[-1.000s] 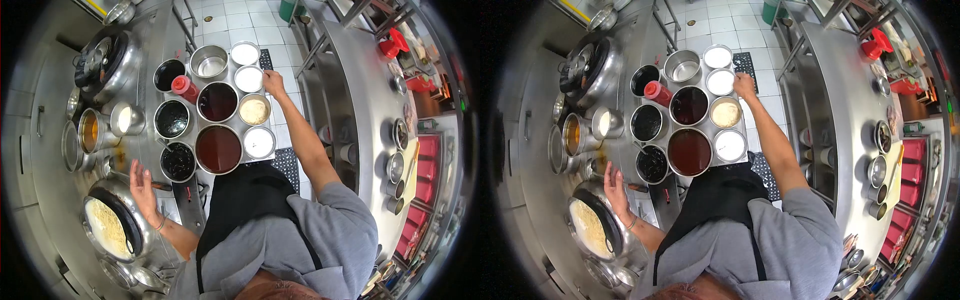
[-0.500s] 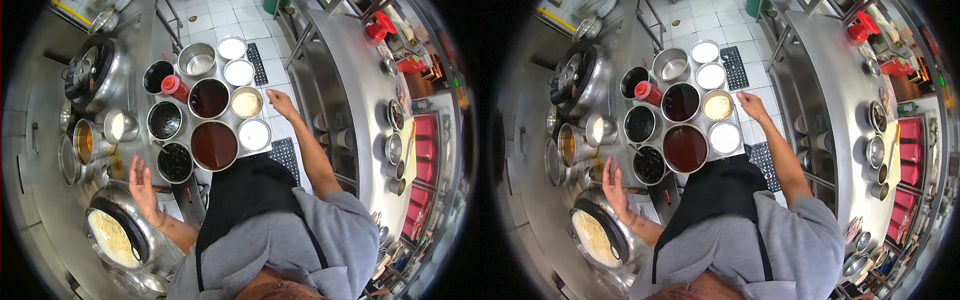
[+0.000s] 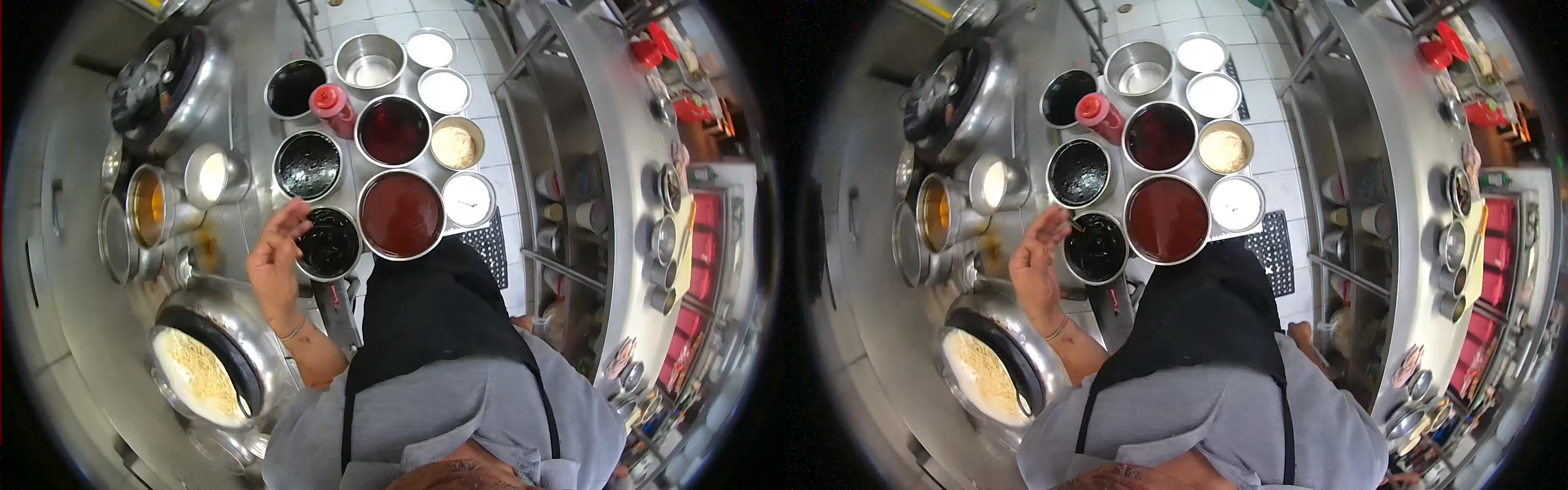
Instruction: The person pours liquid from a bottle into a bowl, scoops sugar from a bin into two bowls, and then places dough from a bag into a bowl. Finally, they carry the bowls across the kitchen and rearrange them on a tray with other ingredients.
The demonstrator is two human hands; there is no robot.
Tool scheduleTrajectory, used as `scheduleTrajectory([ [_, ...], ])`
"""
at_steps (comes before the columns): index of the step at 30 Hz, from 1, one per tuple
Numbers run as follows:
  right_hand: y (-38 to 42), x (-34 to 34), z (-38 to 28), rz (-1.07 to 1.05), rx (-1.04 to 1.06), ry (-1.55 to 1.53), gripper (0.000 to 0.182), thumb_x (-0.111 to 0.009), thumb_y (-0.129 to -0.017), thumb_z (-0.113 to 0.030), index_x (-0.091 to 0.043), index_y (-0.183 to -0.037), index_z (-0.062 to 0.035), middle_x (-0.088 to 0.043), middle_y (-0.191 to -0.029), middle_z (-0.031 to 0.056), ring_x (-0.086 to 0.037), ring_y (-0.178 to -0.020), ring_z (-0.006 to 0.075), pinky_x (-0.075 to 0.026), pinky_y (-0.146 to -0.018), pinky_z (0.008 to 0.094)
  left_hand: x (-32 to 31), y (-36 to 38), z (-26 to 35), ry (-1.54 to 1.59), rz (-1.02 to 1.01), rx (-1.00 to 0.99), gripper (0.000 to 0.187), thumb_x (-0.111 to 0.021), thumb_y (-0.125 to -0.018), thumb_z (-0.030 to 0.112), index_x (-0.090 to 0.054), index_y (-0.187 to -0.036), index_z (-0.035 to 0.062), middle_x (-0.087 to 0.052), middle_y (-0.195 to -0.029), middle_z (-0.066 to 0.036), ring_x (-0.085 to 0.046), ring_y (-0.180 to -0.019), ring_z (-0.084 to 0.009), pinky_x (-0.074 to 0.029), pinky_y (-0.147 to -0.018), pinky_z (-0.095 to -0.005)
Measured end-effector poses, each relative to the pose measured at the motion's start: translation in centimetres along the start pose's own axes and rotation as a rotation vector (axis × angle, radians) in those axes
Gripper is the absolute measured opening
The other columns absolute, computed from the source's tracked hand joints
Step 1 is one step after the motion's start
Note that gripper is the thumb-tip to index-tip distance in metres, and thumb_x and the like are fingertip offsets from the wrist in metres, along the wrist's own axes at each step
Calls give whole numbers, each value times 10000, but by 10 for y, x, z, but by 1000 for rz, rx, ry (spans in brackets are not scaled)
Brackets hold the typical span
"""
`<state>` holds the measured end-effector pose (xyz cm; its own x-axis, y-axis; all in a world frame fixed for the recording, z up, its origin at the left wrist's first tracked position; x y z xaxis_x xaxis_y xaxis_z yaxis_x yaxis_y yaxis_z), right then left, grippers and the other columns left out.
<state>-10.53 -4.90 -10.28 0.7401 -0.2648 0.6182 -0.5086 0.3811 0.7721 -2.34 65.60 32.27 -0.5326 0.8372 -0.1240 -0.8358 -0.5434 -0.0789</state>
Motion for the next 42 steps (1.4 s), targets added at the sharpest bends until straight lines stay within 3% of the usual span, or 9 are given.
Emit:
scheduleTrajectory([
  [8, 76, -67, 27, 48, -104, -507, 603, -708, -837, -225, -468, -1359, -40, -618, -1180, 210, -698, -869, 294, -575, -657, 436, -126, -5, 17, 346, -870, 106, 243, -765, -832, 111, -596, -686, 15, -610, -1298, -303, -618, -1199, -359, -461, -1006, -420],
  [16, 105, -27, -11, 151, -37, -1026, 652, -662, -926, -181, -387, -1508, -81, -546, -1324, 224, -667, -828, 238, -532, -566, 339, -214, 51, 23, 406, -1527, 148, 217, -703, -918, 168, -681, -788, -5, -604, -1320, -275, -607, -1213, -386, -470, -1008, -427],
  [19, 94, -58, 1, 280, 76, -897, 551, -685, -916, -244, -527, -1388, -7, -568, -1317, 254, -633, -1047, 304, -527, -833, 382, -248, 91, 4, 294, -1644, 212, 212, -600, -991, 158, -738, -985, -3, -547, -1423, -204, -557, -1292, -321, -470, -1022, -411],
  [21, 123, -61, 3, 386, 158, -851, 510, -692, -917, -308, -615, -1303, 16, -572, -1328, 268, -525, -1267, 382, -399, -1096, 420, -272, 130, -31, 275, -1624, 284, 263, -555, -1012, 136, -670, -1218, 21, -510, -1467, -171, -468, -1375, -304, -389, -1116, -400],
  [26, 214, -28, -15, 215, 136, -1341, 589, -668, -960, -372, -535, -1399, -2, -645, -1227, 184, -617, -1143, 236, -514, -899, 327, -326, 256, -187, 51, -1411, 332, 394, -437, -1040, 107, -544, -1420, 104, -445, -1519, -124, -431, -1387, -273, -352, -1133, -404],
  [28, 269, 20, -23, 80, 135, -1416, 492, -658, -978, -292, -559, -1371, -13, -645, -1178, 142, -628, -1069, 184, -529, -802, 292, -329, 311, -202, -24, -1113, 1011, 447, -437, -1053, 203, -448, -1497, 150, -413, -1538, -100, -477, -1309, -265, -385, -1082, -445],
  [31, 320, 60, -20, 651, 646, -1139, 460, -688, -933, -187, -577, -1347, -18, -551, -1353, 201, -569, -1228, 325, -491, -1006, 396, -334, 375, -245, 91, -811, 1471, 516, -442, -1057, 372, -338, -1547, 246, -397, -1518, -129, -513, -1197, -305, -444, -949, -514],
  [33, 360, 79, -16, 744, 783, -1091, 413, -673, -937, -198, -610, -1313, -38, -523, -1418, 195, -486, -1337, 352, -370, -1133, 422, -333, 404, -277, 385, -975, 1778, 538, -408, -1040, 517, -415, -1474, 198, -397, -1504, -148, -475, -1284, -355, -397, -1049, -579],
  [42, 360, 19, 52, 925, 764, -812, 545, -509, -986, -465, -516, -1434, -154, -396, -1529, 201, -320, -1450, 391, -240, -1145, 611, -338, 523, -180, 197, -1316, 1550, 632, -313, -1030, 596, -444, -1439, 132, -450, -1469, -167, -452, -1338, -348, -345, -1145, -514],
])
Point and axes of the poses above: each hand's wrist, its own y-axis away from the middle knuckle, its own x-axis out of the back of the hand, z = x × y, the point moved 5 cm from there along -y, towards the middle knuckle
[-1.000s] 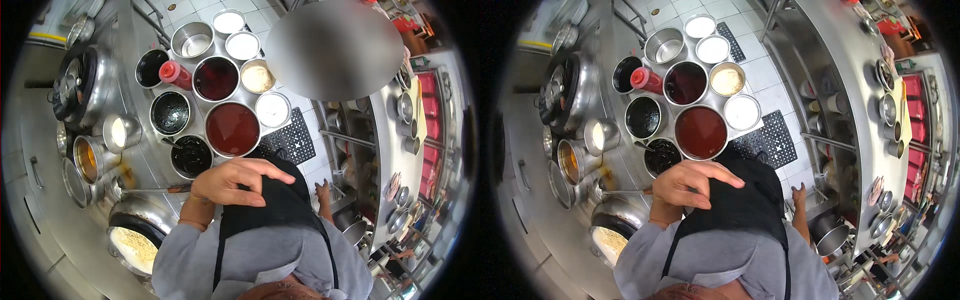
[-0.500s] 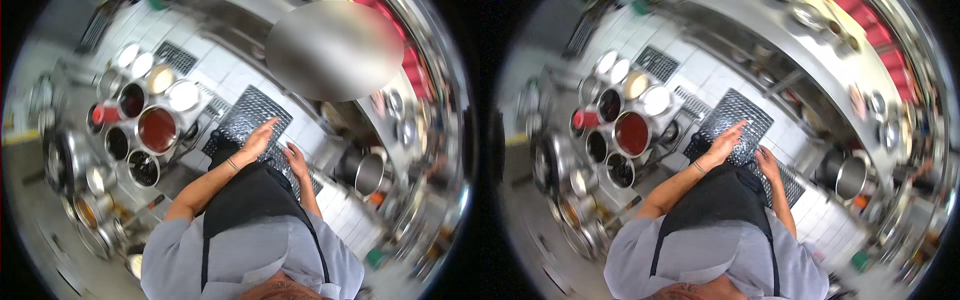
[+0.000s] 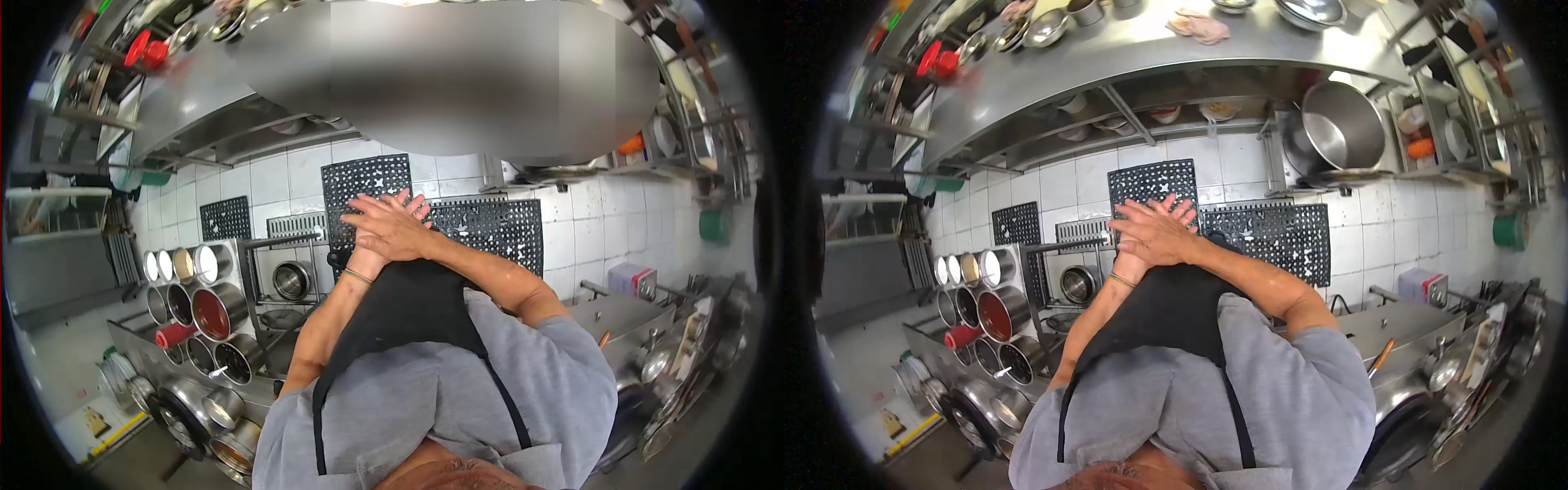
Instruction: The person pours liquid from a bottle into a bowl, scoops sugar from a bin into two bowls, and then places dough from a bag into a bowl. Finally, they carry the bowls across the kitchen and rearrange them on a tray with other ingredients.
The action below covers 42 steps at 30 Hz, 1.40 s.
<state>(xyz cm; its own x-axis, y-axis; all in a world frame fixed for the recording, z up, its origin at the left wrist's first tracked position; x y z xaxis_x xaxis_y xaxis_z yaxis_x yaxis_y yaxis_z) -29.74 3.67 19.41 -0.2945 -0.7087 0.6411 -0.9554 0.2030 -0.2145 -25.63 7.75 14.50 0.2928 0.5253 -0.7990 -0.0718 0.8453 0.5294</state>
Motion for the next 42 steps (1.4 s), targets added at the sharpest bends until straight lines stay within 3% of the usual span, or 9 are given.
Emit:
scheduleTrajectory([
  [6, 63, 64, 62, 180, -317, 275, 626, -452, -1000, -468, -351, -1540, -169, -301, -1586, 216, -262, -1467, 448, -186, -1146, 665, -81, -18, -1, 511, -550, 410, 661, -283, -1024, 620, -479, -1413, 123, -459, -1467, -156, -480, -1291, -317, -400, -1081, -497],
  [11, 124, 58, 135, 323, -966, -248, 666, -339, -1030, -589, -348, -1548, -171, -273, -1599, 232, -218, -1477, 474, -168, -1156, 665, -163, -12, 16, -689, -237, -350, 704, -305, -1033, 543, -337, -1538, 55, -320, -1587, -187, -322, -1453, -339, -282, -1178, -459],
  [13, 123, 38, 124, 655, -885, -1229, 686, -339, -1023, -616, -349, -1549, -176, -287, -1598, 225, -237, -1472, 469, -206, -1151, 658, -165, -12, -18, -1499, -417, -645, 619, -354, -1057, 399, -295, -1562, 44, -213, -1643, -185, -202, -1517, -355, -191, -1220, -446],
  [16, 97, 20, 75, 336, -212, -2200, 736, -308, -1004, -665, -351, -1534, -156, -375, -1550, 211, -422, -1374, 419, -365, -1111, 579, -136, -30, -89, -2226, -789, -801, 617, -526, -962, 431, -456, -1484, 109, -258, -1600, -261, -220, -1478, -472, -173, -1189, -590],
  [22, 100, 13, 92, 782, -304, -2174, 757, -295, -994, -682, -326, -1544, -161, -435, -1510, 158, -451, -1352, 393, -338, -1128, 583, -126, -45, -57, -2006, -901, -702, 619, -507, -964, 440, -456, -1481, 104, -255, -1603, -254, -214, -1482, -467, -146, -1196, -586],
  [23, 94, 15, 97, 688, 104, -2430, 728, -290, -1008, -661, -382, -1510, -142, -471, -1487, 149, -475, -1342, 355, -329, -1142, 561, -119, -58, -53, -1958, -891, -724, 618, -498, -966, 442, -454, -1483, 105, -254, -1604, -253, -212, -1483, -466, -137, -1198, -584],
  [27, 88, 46, 68, 768, -489, -2072, 765, -257, -1001, -690, -402, -1505, -133, -503, -1477, 76, -486, -1340, 283, -336, -1143, 508, -103, -92, -26, -1864, -780, -698, 558, -420, -1015, 349, -419, -1508, 90, -252, -1606, -252, -196, -1490, -457, -111, -1209, -558],
  [34, 125, 105, 10, 814, -59, -2039, 735, -281, -1030, -615, -667, -1256, -33, -527, -1433, 240, -454, -1368, 408, -341, -1128, 582, 27, -194, 11, -1948, -141, -391, 803, -588, -947, 333, -206, -1549, -36, -230, -1512, -439, -206, -1424, -583, -153, -1190, -576],
  [42, 237, 102, 27, 1509, -792, -1304, 427, -678, -956, -186, -552, -1322, -5, -633, -1293, 137, -634, -1154, 235, -528, -940, 389, -26, -189, -56, -1922, -427, -220, 868, -679, -908, 290, -188, -1556, -16, -191, -1510, -460, -235, -1437, -547, -235, -1200, -468],
])
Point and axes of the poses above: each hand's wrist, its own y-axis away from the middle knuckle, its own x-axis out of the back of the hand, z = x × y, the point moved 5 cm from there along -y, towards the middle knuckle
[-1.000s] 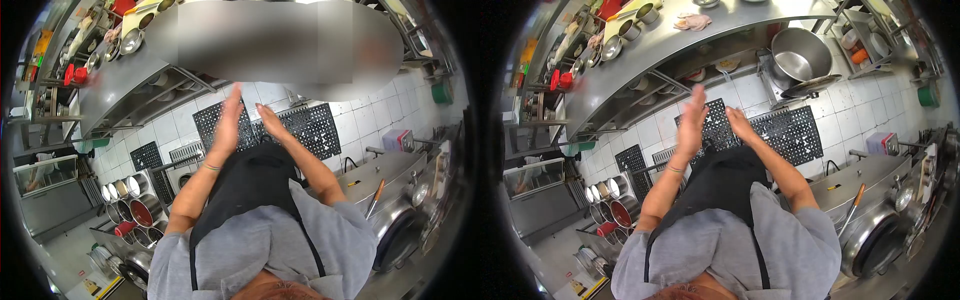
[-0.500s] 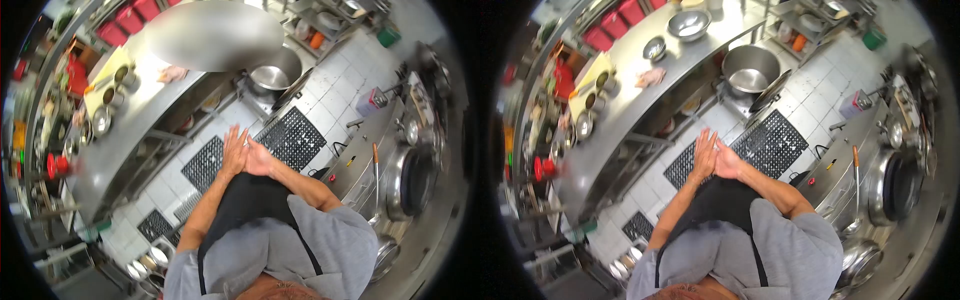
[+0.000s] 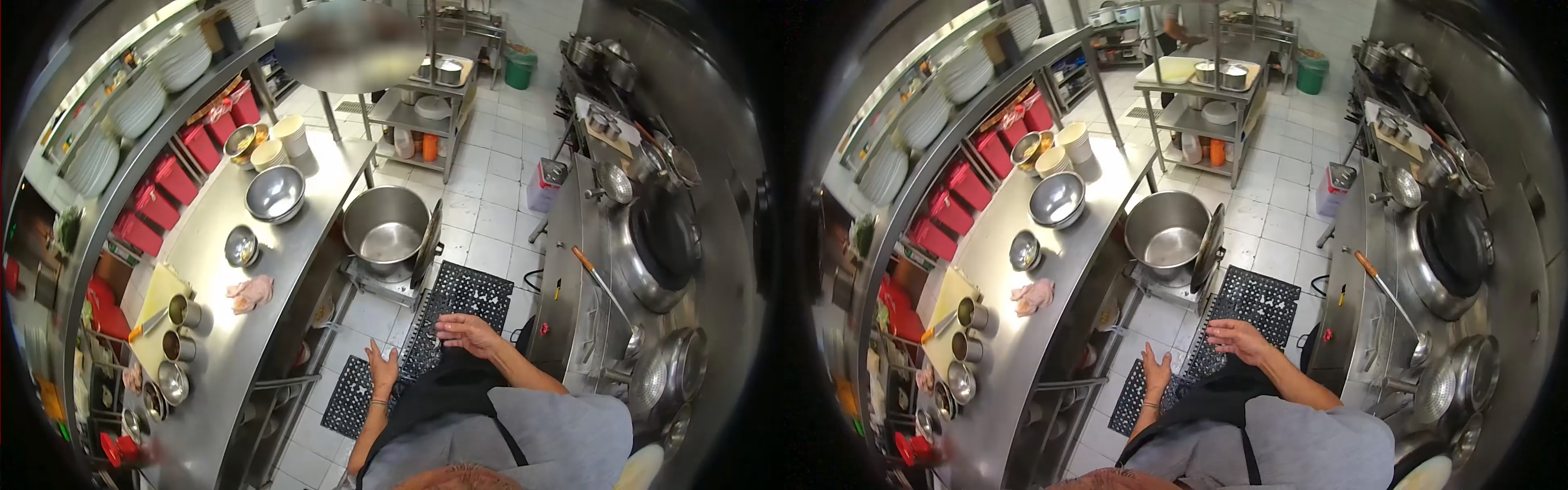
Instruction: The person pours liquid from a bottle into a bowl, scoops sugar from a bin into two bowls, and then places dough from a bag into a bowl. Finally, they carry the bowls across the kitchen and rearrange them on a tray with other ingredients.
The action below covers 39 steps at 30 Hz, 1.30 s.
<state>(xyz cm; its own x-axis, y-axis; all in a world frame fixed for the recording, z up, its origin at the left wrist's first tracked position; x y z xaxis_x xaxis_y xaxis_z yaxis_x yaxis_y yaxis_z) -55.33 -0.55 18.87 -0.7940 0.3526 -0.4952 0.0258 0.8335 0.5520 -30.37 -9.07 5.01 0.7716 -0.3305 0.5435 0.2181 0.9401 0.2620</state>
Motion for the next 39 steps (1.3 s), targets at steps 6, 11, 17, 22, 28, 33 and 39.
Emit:
scheduleTrajectory([
  [6, -20, 83, -18, 235, 281, 353, 344, -678, -905, -31, -637, -1233, 62, -699, -1145, 165, -712, -892, 205, -591, -777, 336, -35, -62, 85, 35, -87, -143, 680, -693, -894, 294, -453, -1427, -54, -407, -1454, -381, -364, -1408, -471, -310, -1171, -442],
  [11, -2, 177, -90, 534, 324, 595, 236, -689, -920, -143, -727, -1089, 18, -739, -823, 123, -681, -611, 142, -559, -585, 294, -92, -109, 172, -162, -180, -314, 601, -695, -883, 274, -527, -1360, -52, -443, -1413, -392, -388, -1383, -488, -329, -1154, -465],
  [17, 29, 262, -186, 865, 552, 898, 271, -744, -876, -278, -761, -1002, -39, -730, -874, 198, -733, -795, 269, -545, -713, 355, -155, -159, 214, -268, -217, -425, 578, -755, -854, 250, -556, -1333, -6, -479, -1393, -359, -418, -1371, -457, -358, -1133, -469],
  [22, -6, 311, -245, 874, 449, 762, 262, -728, -893, -253, -743, -851, 5, -680, -672, 130, -628, -597, 201, -484, -595, 345, -148, -200, 276, -253, -109, -313, 502, -730, -866, 185, -588, -1291, -43, -399, -1458, -376, -400, -1378, -473, -344, -1143, -450],
  [28, -98, 323, -327, 875, 660, 787, 305, -664, -894, -210, -660, -722, 42, -614, -633, 203, -616, -536, 264, -468, -558, 386, -124, -311, 330, -168, 135, -344, 448, -721, -886, 155, -611, -1293, 4, -368, -1507, -344, -380, -1415, -431, -328, -1150, -444],
  [33, -188, 352, -371, 748, 546, 1021, 255, -677, -842, -200, -689, -717, 22, -657, -686, 193, -652, -627, 365, -513, -597, 411, -93, -431, 374, -118, 386, -381, 417, -679, -922, 170, -607, -1298, 5, -380, -1521, -303, -377, -1429, -392, -344, -1138, -433],
  [39, -260, 411, -404, 694, 469, 1189, 837, -718, -795, -185, -351, -1547, -161, -718, -1035, 211, -683, -926, 363, -485, -888, 492, -44, -538, 424, -65, 527, -290, 442, -649, -958, 180, -570, -1356, 3, -260, -1596, -268, -418, -1389, -417, -321, -1163, -460],
])
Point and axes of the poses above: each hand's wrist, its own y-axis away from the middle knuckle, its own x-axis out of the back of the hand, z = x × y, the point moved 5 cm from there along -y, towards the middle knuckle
